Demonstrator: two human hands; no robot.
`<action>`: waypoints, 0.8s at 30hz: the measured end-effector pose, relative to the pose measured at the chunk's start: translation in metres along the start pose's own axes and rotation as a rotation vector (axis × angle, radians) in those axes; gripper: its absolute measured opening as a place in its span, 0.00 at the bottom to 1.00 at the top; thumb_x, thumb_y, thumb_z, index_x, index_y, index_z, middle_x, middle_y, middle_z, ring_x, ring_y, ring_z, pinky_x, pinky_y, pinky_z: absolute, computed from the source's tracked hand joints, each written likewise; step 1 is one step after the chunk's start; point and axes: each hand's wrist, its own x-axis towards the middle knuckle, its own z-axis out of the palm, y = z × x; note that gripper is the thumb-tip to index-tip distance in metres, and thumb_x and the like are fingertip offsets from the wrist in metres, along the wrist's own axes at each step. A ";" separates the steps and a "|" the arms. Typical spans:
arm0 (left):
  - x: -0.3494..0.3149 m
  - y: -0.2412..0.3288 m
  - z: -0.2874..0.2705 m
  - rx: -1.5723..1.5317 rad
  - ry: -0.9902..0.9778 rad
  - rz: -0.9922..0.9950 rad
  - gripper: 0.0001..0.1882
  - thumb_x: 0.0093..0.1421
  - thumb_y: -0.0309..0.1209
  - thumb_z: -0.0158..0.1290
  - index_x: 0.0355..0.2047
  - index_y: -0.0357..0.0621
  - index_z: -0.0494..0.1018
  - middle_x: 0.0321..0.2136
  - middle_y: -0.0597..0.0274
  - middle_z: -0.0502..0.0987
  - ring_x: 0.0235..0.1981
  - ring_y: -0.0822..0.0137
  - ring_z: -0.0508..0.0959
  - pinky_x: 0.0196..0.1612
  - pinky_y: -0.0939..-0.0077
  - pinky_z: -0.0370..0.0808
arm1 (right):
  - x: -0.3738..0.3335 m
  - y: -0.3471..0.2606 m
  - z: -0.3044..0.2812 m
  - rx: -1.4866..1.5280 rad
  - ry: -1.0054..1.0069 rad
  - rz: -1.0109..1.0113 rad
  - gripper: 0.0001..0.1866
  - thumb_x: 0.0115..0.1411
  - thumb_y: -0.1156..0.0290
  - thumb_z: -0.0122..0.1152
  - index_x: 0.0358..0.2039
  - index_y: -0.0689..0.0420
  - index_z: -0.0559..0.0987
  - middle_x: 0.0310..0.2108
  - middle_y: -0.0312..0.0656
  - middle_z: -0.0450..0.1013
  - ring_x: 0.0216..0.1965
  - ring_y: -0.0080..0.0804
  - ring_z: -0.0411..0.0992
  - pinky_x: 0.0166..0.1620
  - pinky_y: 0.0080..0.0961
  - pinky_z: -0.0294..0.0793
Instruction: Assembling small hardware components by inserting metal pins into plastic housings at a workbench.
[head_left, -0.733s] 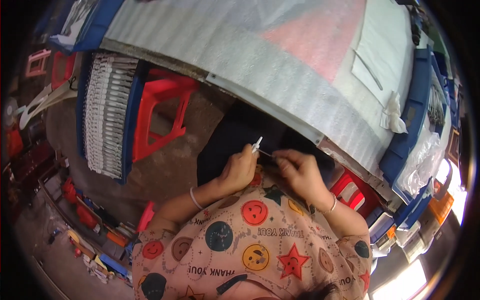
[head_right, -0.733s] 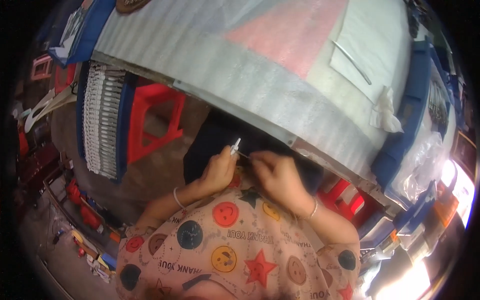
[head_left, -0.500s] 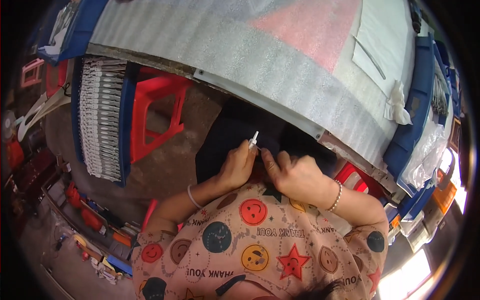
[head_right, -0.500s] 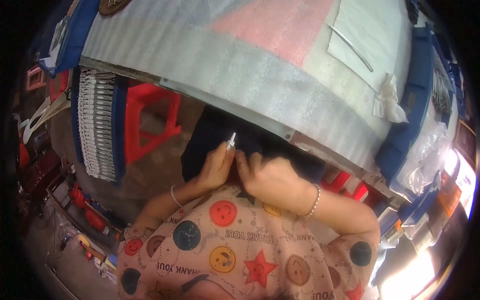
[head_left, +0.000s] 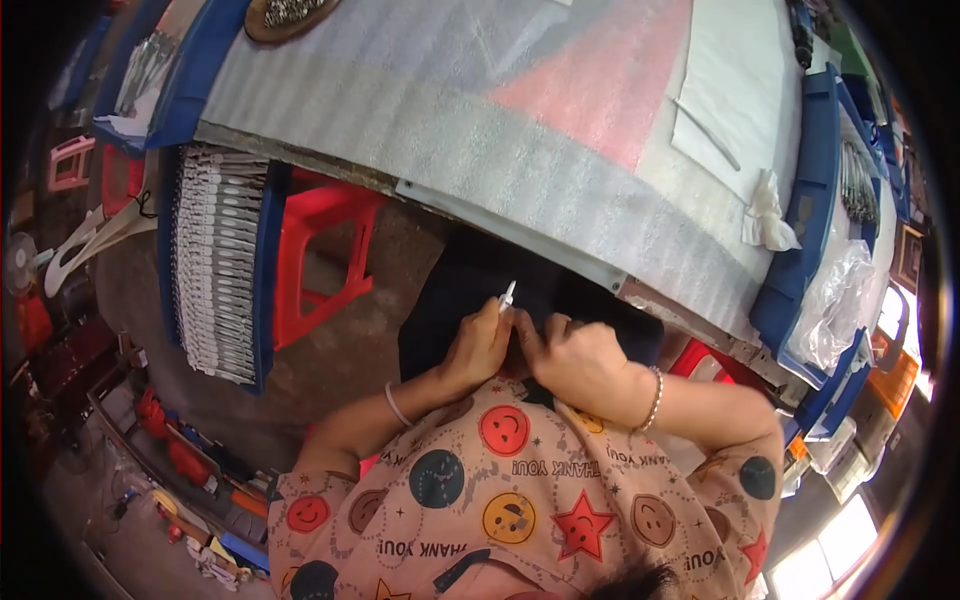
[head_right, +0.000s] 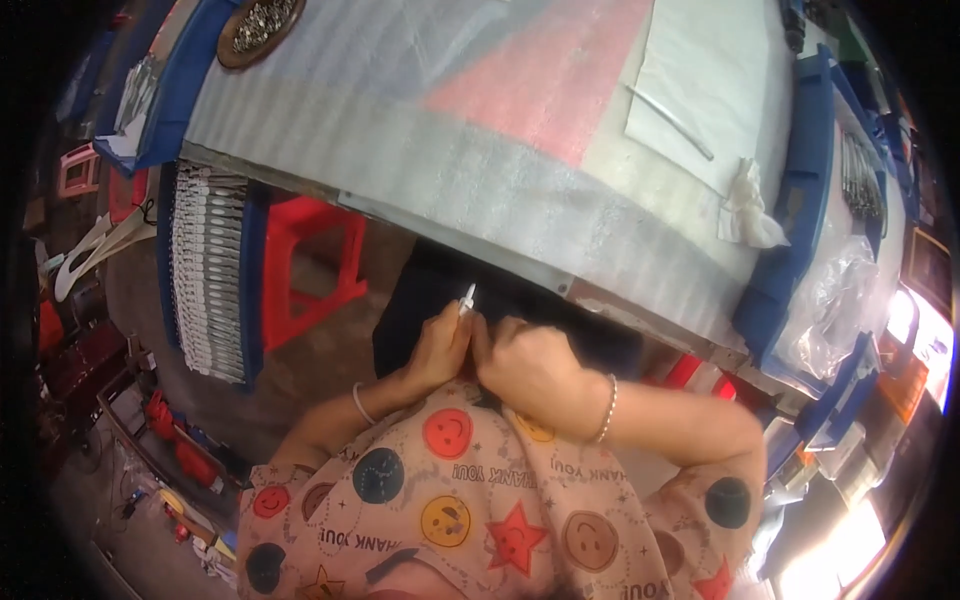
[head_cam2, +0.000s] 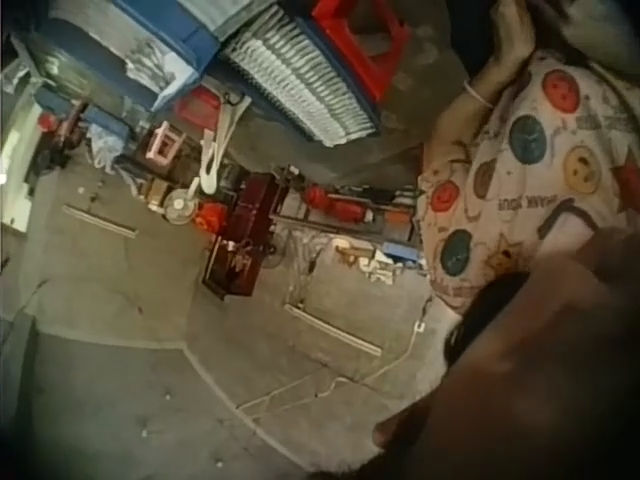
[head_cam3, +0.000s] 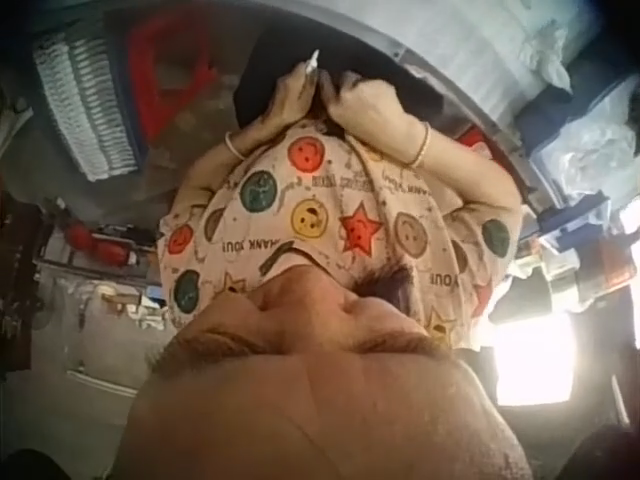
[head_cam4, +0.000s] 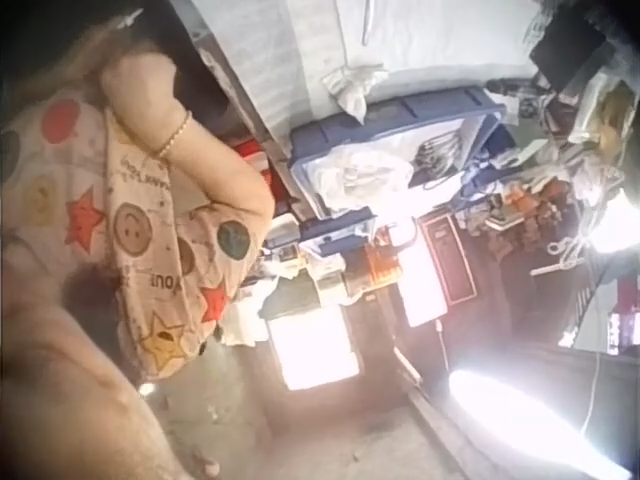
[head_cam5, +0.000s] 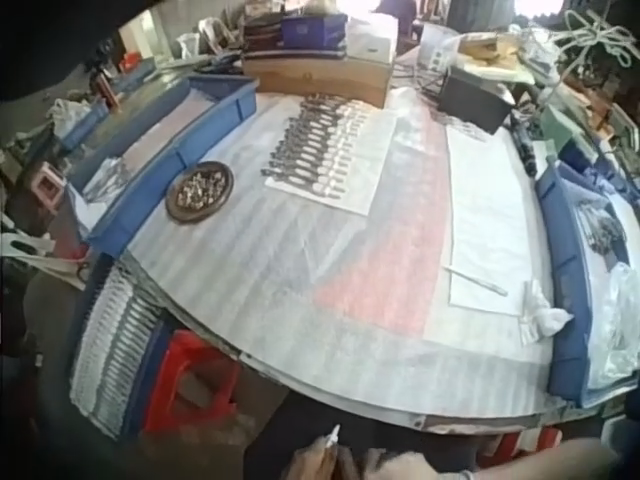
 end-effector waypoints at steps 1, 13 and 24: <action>0.000 -0.002 -0.001 -0.015 -0.014 -0.056 0.08 0.65 0.28 0.43 0.34 0.34 0.65 0.22 0.36 0.73 0.28 0.36 0.76 0.25 0.52 0.70 | 0.003 0.002 0.002 0.049 -0.048 -0.003 0.22 0.54 0.64 0.58 0.48 0.61 0.76 0.20 0.42 0.70 0.14 0.37 0.69 0.15 0.29 0.66; -0.001 -0.003 0.005 0.082 0.016 0.001 0.07 0.64 0.27 0.45 0.33 0.33 0.64 0.20 0.34 0.72 0.27 0.35 0.75 0.23 0.47 0.69 | 0.004 0.004 0.002 0.632 -0.059 0.289 0.21 0.58 0.71 0.54 0.54 0.57 0.74 0.25 0.52 0.75 0.22 0.42 0.76 0.26 0.33 0.74; 0.002 -0.003 0.004 0.106 0.004 -0.020 0.06 0.63 0.24 0.45 0.34 0.31 0.62 0.18 0.33 0.71 0.25 0.35 0.75 0.22 0.46 0.70 | 0.009 0.005 0.013 0.678 -0.090 0.390 0.19 0.57 0.69 0.58 0.50 0.57 0.77 0.26 0.53 0.76 0.24 0.47 0.75 0.27 0.36 0.75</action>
